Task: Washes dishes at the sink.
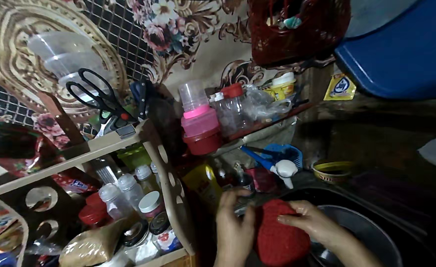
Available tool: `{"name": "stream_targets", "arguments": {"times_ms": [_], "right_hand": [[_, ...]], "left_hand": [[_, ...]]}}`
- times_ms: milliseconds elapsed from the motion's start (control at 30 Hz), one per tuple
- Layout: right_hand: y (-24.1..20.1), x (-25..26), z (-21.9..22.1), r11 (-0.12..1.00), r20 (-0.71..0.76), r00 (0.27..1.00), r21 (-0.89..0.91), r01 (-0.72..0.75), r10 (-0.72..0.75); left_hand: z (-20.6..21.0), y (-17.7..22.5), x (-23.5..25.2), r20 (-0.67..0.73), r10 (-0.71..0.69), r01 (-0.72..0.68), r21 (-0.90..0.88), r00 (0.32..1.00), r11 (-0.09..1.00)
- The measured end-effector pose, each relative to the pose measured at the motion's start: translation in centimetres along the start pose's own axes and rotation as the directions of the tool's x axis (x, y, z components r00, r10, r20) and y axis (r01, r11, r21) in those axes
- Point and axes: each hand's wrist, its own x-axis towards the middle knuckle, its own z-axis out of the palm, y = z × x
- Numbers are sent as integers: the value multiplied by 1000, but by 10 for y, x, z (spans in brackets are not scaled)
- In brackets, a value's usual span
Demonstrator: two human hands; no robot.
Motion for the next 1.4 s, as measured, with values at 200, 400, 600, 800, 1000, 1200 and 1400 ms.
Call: {"name": "stream_targets", "arguments": {"times_ms": [200,400,600,800,1000,1200,1400], "right_hand": [[23,-8,-9,905,-92,993,413,101,-68],[34,-18,9,735,-114,983,678,-27,141],[47,2,7,939,-289,909,-73,-335,302],[-19,23,49,988,-107,991,-141,70,-86],[-42,42,81,971,-60,987,-199,134,-148],[-40,55,90,970,-107,974,-162,179,-197],[-47,63,100,884,-206,926,-419,209,-317]], "left_hand": [[8,-12,-23,133,-684,676,-375,717,635],[29,-10,-21,243,-598,638,-431,763,638],[16,-16,-27,4,-394,390,-158,919,907],[11,-18,-32,-29,-301,302,121,953,946],[0,-5,-32,-34,-252,251,281,967,926],[-13,-2,-31,-48,-279,281,293,959,914],[-21,-8,-32,-67,-320,327,223,945,919]]}}
